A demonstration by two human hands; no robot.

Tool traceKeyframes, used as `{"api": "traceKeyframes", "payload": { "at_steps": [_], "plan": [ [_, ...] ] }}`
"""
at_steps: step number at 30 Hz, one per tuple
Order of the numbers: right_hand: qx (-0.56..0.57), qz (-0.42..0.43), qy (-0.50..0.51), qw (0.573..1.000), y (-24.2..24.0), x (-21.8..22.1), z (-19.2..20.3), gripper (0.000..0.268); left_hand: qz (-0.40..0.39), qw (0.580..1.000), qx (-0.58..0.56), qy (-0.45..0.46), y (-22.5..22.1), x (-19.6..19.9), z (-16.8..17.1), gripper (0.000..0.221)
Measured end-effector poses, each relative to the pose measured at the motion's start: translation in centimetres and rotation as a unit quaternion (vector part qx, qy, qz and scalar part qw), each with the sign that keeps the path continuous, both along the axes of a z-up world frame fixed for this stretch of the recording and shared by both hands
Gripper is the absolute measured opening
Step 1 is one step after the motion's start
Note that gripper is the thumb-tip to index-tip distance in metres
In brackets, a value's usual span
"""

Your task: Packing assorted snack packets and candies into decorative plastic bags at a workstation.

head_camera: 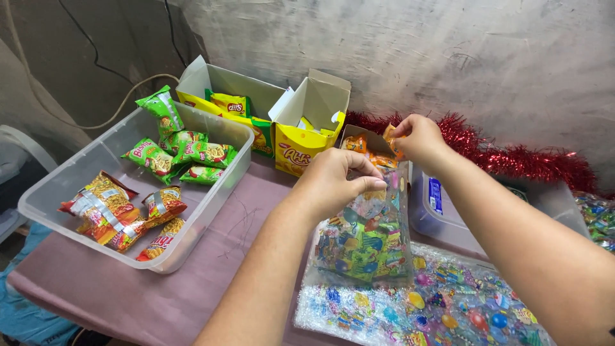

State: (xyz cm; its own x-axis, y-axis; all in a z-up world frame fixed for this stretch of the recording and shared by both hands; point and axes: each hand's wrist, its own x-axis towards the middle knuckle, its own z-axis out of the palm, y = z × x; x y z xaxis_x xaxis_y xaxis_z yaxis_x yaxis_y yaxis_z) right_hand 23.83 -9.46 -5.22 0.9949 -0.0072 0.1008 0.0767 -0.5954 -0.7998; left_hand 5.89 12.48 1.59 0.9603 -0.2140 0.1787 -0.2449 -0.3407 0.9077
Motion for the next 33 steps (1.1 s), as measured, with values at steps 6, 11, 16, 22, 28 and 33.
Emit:
{"api": "traceKeyframes", "payload": {
  "at_steps": [6, 11, 16, 22, 28, 33],
  "plan": [
    [0.082, 0.06, -0.038, 0.994, 0.6, -2.9, 4.6, 0.027, -0.002, 1.0, -0.001, 0.003, -0.5, -0.6, 0.4, 0.011],
    [0.1, 0.132, -0.064, 0.984, -0.1, -7.1, 8.3, 0.041, -0.001, 0.999, 0.001, -0.044, -0.9, -1.1, 0.2, 0.008],
    [0.087, 0.198, 0.01, 0.976, 1.1, -13.3, 11.8, 0.036, 0.024, 0.993, 0.03, -0.112, -1.0, -1.7, -0.7, 0.01],
    [0.005, 0.212, 0.005, 0.977, 0.8, -15.5, 12.4, 0.026, 0.055, 0.989, 0.044, -0.131, -1.0, -3.2, -1.4, 0.009],
    [-0.067, 0.272, 0.062, 0.958, 2.3, -17.5, 12.5, 0.021, 0.07, 0.992, 0.015, -0.102, -1.2, -4.6, -1.6, 0.007],
    [-0.032, 0.303, 0.055, 0.951, 1.9, -19.1, 13.1, 0.019, 0.084, 0.99, 0.01, -0.112, -0.8, -5.6, -1.4, 0.008]
  ]
}}
